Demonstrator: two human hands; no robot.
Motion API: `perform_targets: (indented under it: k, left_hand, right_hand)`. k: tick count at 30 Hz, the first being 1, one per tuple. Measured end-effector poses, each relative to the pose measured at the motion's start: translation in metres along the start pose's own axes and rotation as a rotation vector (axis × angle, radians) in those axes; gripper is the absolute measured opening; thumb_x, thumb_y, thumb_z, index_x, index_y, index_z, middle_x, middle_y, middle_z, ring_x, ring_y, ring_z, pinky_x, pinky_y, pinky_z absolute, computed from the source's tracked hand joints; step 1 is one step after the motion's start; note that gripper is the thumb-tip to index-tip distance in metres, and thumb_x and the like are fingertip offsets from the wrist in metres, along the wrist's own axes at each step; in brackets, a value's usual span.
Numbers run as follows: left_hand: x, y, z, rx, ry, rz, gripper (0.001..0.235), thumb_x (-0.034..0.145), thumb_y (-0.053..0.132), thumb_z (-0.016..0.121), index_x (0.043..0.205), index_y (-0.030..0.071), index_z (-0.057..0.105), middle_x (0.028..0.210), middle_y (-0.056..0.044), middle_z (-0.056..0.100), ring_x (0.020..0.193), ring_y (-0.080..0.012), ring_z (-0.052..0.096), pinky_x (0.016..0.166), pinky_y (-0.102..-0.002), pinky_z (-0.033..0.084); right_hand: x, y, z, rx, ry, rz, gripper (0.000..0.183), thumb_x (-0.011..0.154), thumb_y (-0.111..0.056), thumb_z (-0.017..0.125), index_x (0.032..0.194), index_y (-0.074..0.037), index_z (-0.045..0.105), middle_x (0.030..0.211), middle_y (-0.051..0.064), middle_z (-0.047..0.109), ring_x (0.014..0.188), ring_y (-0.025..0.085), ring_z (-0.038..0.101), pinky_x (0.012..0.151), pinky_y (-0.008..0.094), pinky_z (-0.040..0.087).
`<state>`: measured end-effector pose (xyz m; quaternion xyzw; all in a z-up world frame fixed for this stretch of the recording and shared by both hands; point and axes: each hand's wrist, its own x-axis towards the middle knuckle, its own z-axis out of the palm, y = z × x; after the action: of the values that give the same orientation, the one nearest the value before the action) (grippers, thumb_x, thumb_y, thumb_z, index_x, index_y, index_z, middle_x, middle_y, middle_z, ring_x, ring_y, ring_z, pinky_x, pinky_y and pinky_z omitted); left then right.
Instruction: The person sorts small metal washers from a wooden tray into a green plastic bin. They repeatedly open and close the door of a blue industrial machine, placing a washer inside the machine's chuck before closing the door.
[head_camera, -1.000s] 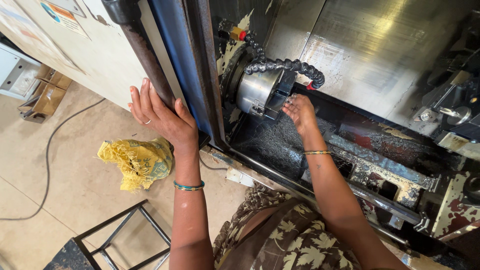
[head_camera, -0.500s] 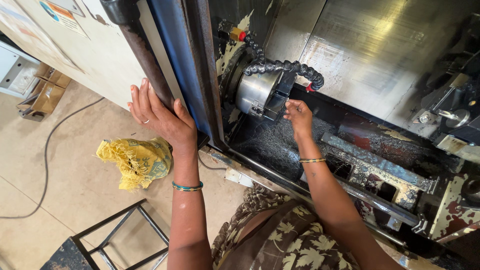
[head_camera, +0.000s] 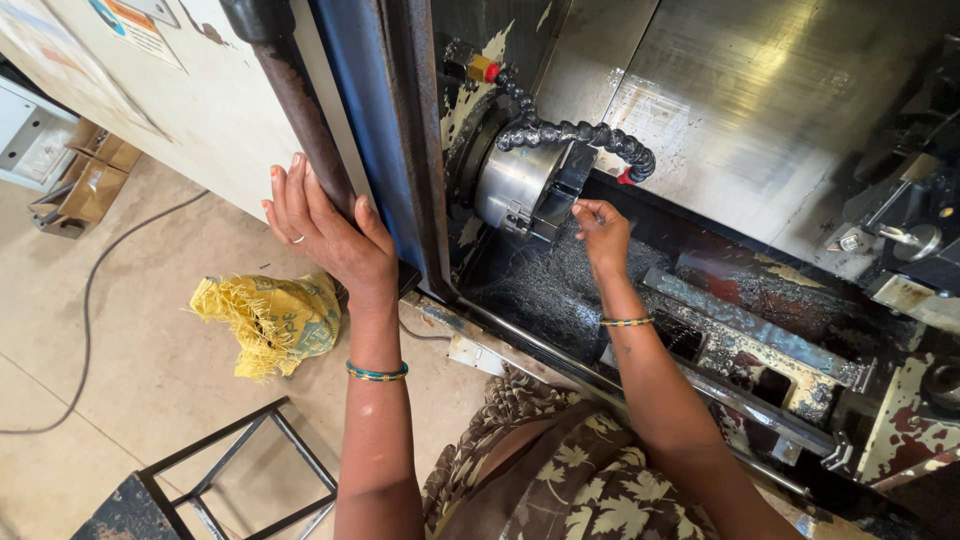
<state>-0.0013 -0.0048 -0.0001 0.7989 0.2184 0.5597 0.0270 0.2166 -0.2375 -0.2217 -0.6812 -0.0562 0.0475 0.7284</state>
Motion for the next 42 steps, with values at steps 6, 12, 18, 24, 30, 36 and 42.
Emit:
perform_targets:
  k: [6,12,18,24,30,36,42]
  left_hand:
    - [0.0,0.0,0.001,-0.002,0.009,0.005,0.05,0.114,0.039,0.042,0.149,0.004,0.046,0.156,-0.011,0.048,0.155,-0.0324,0.036,0.132,-0.056,0.017]
    - [-0.001,-0.001,0.003,-0.003,0.014,0.005,0.05,0.115,0.04,0.041,0.15,0.005,0.045,0.156,-0.01,0.047,0.155,-0.0315,0.036,0.133,-0.056,0.018]
    - [-0.001,0.0,0.001,-0.004,0.004,-0.002,0.05,0.115,0.039,0.042,0.151,0.004,0.045,0.155,-0.01,0.048,0.154,-0.0319,0.036,0.133,-0.056,0.018]
    - [0.0,0.0,0.0,-0.009,0.008,0.0,0.051,0.114,0.04,0.043,0.15,0.003,0.046,0.155,-0.012,0.049,0.154,-0.033,0.037,0.131,-0.056,0.019]
    - [0.0,0.001,0.001,-0.019,0.016,0.008,0.05,0.115,0.039,0.043,0.149,0.002,0.047,0.155,-0.012,0.049,0.154,-0.0341,0.037,0.131,-0.057,0.02]
    - [0.001,0.004,-0.002,-0.066,0.024,0.018,0.05,0.114,0.038,0.045,0.147,0.0,0.047,0.154,-0.014,0.048,0.153,-0.0373,0.037,0.13,-0.056,0.023]
    - [0.002,0.004,-0.003,-0.163,0.029,0.037,0.049,0.115,0.034,0.047,0.147,-0.004,0.045,0.154,-0.019,0.047,0.151,-0.0404,0.039,0.129,-0.054,0.032]
  right_hand:
    - [0.005,0.002,-0.002,0.011,-0.014,0.025,0.012,0.093,-0.013,0.077,0.102,-0.005,0.075,0.094,-0.001,0.072,0.081,0.006,0.063,0.061,0.023,0.052]
    - [0.005,0.003,-0.001,0.064,0.001,0.07,0.014,0.092,-0.013,0.077,0.104,-0.006,0.073,0.097,0.0,0.071,0.081,0.007,0.062,0.06,0.023,0.052]
    - [0.003,0.003,0.002,0.139,0.032,0.143,0.015,0.092,-0.015,0.077,0.104,-0.007,0.074,0.095,0.001,0.07,0.068,0.006,0.056,0.058,0.023,0.05]
    - [-0.01,-0.002,0.02,0.187,0.185,0.208,0.017,0.096,-0.02,0.075,0.103,-0.005,0.075,0.081,-0.002,0.065,0.056,0.005,0.047,0.048,0.022,0.04]
    - [-0.043,-0.002,0.034,0.176,0.115,0.079,0.045,0.096,-0.011,0.06,0.141,-0.013,0.064,0.069,-0.009,0.052,0.052,0.002,0.038,0.045,0.021,0.032]
    - [-0.049,0.001,0.032,0.058,0.092,-0.029,0.053,0.094,-0.002,0.054,0.146,-0.011,0.058,0.076,-0.009,0.061,0.053,0.001,0.037,0.046,0.022,0.033]
    - [-0.045,0.012,0.031,-0.009,0.14,-0.103,0.048,0.095,-0.001,0.055,0.142,-0.007,0.064,0.097,0.003,0.07,0.054,0.001,0.039,0.047,0.022,0.033]
